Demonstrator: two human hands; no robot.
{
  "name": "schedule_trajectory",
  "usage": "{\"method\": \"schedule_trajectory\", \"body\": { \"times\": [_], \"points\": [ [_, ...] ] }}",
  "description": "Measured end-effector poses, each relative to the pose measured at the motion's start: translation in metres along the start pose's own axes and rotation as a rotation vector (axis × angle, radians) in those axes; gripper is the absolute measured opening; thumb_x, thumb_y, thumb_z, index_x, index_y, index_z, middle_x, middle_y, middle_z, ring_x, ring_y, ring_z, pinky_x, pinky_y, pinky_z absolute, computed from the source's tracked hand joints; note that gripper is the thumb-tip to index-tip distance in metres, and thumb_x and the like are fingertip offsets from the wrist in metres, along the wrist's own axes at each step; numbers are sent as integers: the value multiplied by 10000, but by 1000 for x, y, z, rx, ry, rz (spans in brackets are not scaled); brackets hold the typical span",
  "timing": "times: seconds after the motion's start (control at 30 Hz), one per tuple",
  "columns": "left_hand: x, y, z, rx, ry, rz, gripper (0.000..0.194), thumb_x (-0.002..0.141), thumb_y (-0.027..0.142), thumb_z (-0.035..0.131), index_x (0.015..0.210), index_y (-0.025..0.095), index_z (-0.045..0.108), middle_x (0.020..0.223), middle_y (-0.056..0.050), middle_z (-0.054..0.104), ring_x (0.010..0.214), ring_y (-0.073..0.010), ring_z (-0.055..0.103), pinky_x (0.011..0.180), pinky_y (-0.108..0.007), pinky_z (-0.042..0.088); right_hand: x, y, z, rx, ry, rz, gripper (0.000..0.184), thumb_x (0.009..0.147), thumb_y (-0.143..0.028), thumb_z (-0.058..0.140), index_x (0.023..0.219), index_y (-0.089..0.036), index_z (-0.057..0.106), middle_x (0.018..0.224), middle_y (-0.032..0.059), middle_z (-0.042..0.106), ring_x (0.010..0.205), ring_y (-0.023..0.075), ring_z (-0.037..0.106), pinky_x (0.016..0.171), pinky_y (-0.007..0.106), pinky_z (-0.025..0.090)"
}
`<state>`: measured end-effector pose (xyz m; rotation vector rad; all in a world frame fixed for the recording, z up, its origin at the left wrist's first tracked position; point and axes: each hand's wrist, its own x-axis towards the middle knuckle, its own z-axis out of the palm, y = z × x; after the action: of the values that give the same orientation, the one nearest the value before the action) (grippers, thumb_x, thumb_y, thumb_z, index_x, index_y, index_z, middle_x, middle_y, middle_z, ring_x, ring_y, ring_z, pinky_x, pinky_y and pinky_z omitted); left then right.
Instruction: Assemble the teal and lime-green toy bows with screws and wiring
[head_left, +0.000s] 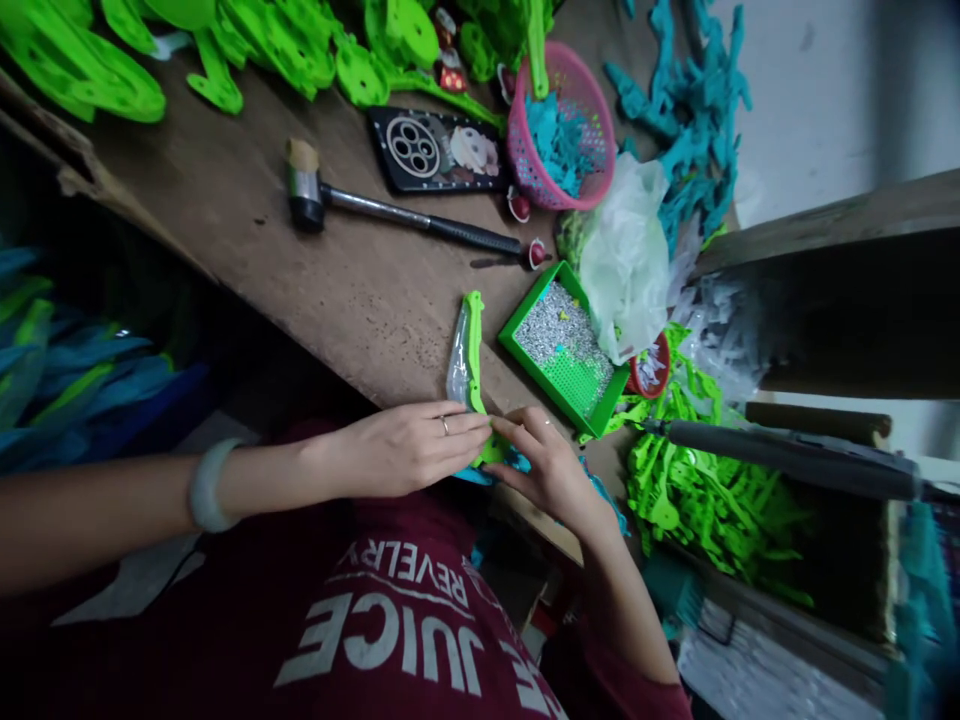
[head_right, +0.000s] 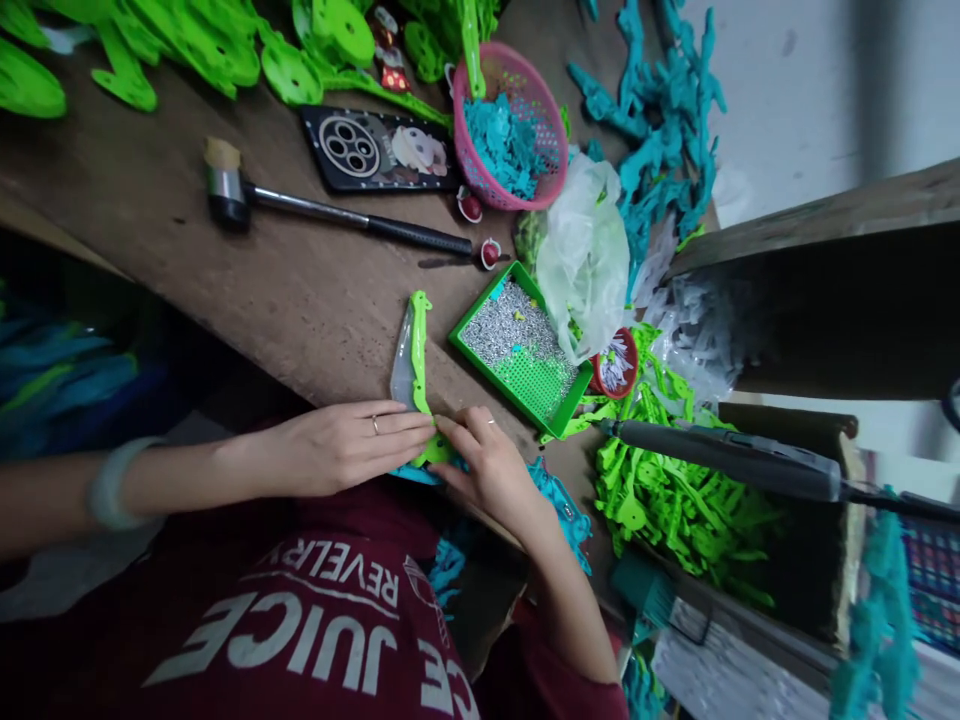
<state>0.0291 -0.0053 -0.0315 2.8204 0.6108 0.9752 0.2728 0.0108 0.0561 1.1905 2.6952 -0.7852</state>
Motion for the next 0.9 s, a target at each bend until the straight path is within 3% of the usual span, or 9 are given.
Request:
{"method": "schedule_trajectory", "body": {
  "times": [0.07, 0.17, 0.27, 0.43, 0.57, 0.67, 0.73, 0.83, 0.9],
  "points": [
    [2, 9, -2, 3, -58, -36, 415, 991, 283, 487, 1289, 30, 625, 1361, -180, 641, 1317, -286, 565, 1133, -420, 457, 6, 1, -12, 150, 49, 12, 389, 927, -351, 672, 1279, -195, 613, 1082, 108, 628, 985, 226, 617, 836, 393, 561],
    [7, 22, 0, 125, -92, -52, 460, 976, 329, 524, 1281, -3, 615, 1346, -227, 635, 1297, -331, 581, 1126, -450, 468, 33, -4, -29, 469, 352, 56, 160, 969, -348, 614, 999, -225, 712, 813, 19, 629, 733, 143, 590, 659, 297, 499],
    [9, 34, 8, 250, -45, -75, 352, 952, 176, 502, 1224, -5, 634, 1324, -247, 642, 1264, -337, 611, 1084, -444, 513, 79, -16, -43, 758, 562, -11, 359, 989, -423, 562, 727, -204, 673, 575, -34, 460, 511, 91, 419, 497, 248, 362],
    [2, 53, 13, 277, 37, -28, 347, 943, 153, 459, 1161, -30, 658, 1225, -269, 688, 1165, -338, 676, 1023, -453, 566, 147, -36, -58, 997, 641, -135, 550, 965, -609, 495, 573, -224, 462, 514, -62, 285, 423, 79, 272, 379, 229, 276],
    [-4, 64, 10, 258, 53, -3, 346, 938, 203, 488, 1125, -10, 685, 1200, -261, 704, 1150, -345, 685, 1004, -454, 583, 185, -30, -29, 1037, 512, -131, 637, 946, -733, 334, 543, -239, 357, 496, -66, 336, 431, 63, 313, 399, 203, 329],
    [-4, 64, 9, 251, 60, 4, 340, 934, 213, 494, 1100, -3, 698, 1183, -252, 714, 1131, -343, 696, 980, -443, 599, 202, -17, -2, 1023, 383, -142, 673, 906, -738, 374, 463, -232, 338, 416, -90, 280, 395, 24, 292, 394, 183, 253],
    [-3, 63, 9, 249, 71, 0, 331, 930, 205, 491, 1084, 6, 706, 1163, -238, 726, 1115, -336, 704, 965, -432, 609, 198, -11, 4, 1042, 388, -143, 660, 916, -708, 386, 459, -235, 339, 411, -94, 274, 392, 24, 285, 400, 191, 243],
    [-2, 60, 8, 251, 88, -5, 314, 929, 209, 500, 1059, 25, 720, 1132, -212, 744, 1090, -318, 716, 955, -411, 615, 178, -13, 2, 1033, 436, -165, 633, 956, -679, 328, 504, -237, 361, 481, -72, 354, 448, 56, 329, 456, 215, 345],
    [-3, 58, 6, 248, 79, 10, 316, 926, 206, 508, 1071, 18, 717, 1138, -218, 740, 1094, -324, 713, 963, -416, 610, 166, -21, 6, 928, 353, -226, 625, 981, -647, 294, 522, -231, 373, 520, -57, 380, 482, 69, 354, 517, 228, 400]
  ]
}}
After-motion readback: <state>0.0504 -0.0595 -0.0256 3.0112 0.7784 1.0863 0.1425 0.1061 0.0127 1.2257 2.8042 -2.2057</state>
